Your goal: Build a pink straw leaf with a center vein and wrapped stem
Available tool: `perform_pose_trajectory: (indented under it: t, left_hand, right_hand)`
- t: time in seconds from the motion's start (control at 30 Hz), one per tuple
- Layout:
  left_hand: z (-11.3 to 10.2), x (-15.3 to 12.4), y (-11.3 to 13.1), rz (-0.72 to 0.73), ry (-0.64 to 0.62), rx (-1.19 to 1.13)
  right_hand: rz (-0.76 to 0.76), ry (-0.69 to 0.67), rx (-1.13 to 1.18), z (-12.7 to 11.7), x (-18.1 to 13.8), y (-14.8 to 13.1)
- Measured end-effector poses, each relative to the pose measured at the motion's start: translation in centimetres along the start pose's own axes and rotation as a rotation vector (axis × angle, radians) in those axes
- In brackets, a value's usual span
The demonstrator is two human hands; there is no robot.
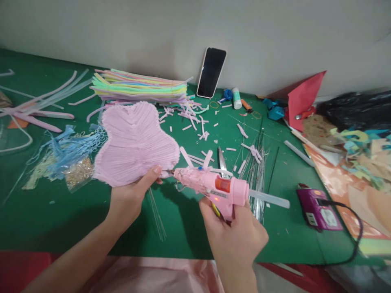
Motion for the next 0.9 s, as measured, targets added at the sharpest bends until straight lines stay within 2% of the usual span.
perform_pose_trajectory:
  t: [0.23, 0.57, 0.9]
  left_hand:
    - [0.00, -0.07, -0.05, -0.026, 0.009, 0.006]
    - [-0.02, 0.27, -0.34, 0.009, -0.023, -0.010]
    - [0.08, 0.32, -0.57, -0.034, -0.029, -0.043]
  right_hand:
    - [0.008, -0.002, 0.001, 0.09, -0.12, 0.01]
    - [0.010, -0.018, 0.000, 0.20, -0.13, -0.16]
    - [-0.016, 0.021, -0.002, 0.17, -0.06, -0.16]
Point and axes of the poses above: each hand's wrist, its own x-axis towards the middle knuckle, its own z-axis out of the palm, y = z × x, the point moved 4 cm from there along x, towards the middle knuckle, and after that the axes turned 5 degrees about y, right-handed, at the moved point
